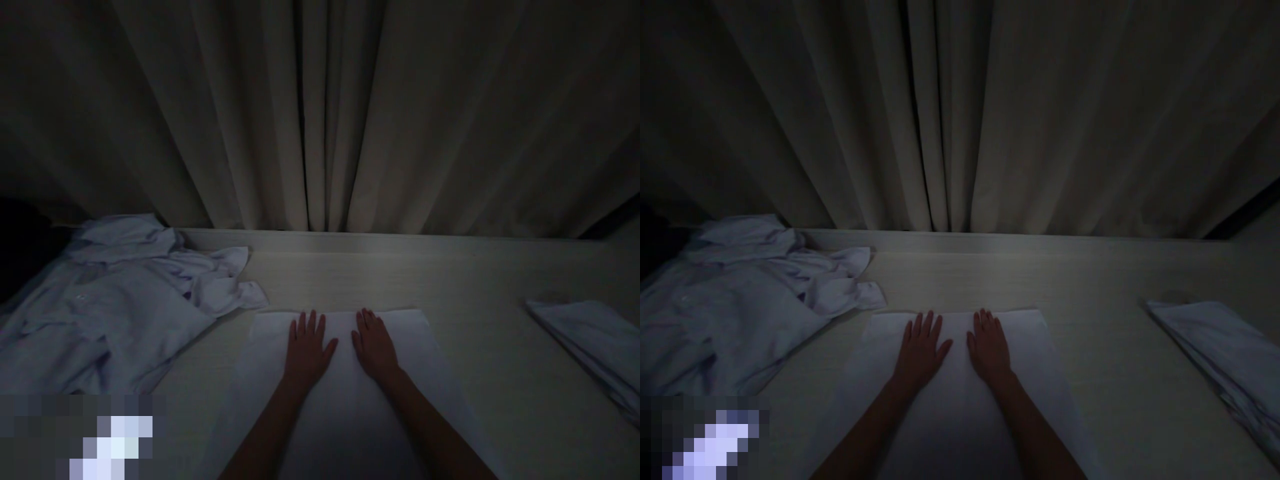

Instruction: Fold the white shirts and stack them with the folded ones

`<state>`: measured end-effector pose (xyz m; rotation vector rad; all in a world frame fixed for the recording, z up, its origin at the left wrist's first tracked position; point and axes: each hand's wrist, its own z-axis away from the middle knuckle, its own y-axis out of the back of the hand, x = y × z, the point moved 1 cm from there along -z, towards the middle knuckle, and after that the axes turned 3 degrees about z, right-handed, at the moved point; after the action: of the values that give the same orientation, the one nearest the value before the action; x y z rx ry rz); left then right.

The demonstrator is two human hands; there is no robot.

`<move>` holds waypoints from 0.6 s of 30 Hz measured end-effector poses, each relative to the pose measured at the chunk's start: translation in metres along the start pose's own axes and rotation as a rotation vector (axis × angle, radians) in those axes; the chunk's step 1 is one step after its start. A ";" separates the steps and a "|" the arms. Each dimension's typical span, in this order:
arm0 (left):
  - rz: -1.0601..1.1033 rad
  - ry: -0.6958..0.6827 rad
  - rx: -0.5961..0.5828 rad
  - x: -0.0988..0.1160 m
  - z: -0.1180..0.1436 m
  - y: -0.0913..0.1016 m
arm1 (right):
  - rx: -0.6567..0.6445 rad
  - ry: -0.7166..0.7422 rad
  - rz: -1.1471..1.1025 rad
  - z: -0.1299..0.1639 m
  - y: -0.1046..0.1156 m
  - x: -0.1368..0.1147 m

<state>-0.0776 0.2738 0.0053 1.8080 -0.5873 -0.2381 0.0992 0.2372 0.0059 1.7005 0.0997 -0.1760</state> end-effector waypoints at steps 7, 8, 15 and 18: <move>-0.001 -0.024 0.002 0.012 0.003 0.015 | 0.080 0.032 0.012 0.010 0.014 -0.012; 0.003 -0.043 0.010 0.015 0.006 0.016 | 0.080 0.056 0.010 0.012 0.015 -0.014; -0.002 -0.082 0.007 0.021 0.019 0.002 | -0.010 0.087 0.009 0.016 -0.002 -0.017; -0.018 -0.088 -0.002 0.023 0.016 0.002 | -0.033 0.075 0.017 0.014 0.000 -0.019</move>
<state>-0.0661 0.2485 0.0050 1.8081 -0.6328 -0.3323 0.0799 0.2240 0.0075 1.6747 0.1434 -0.0973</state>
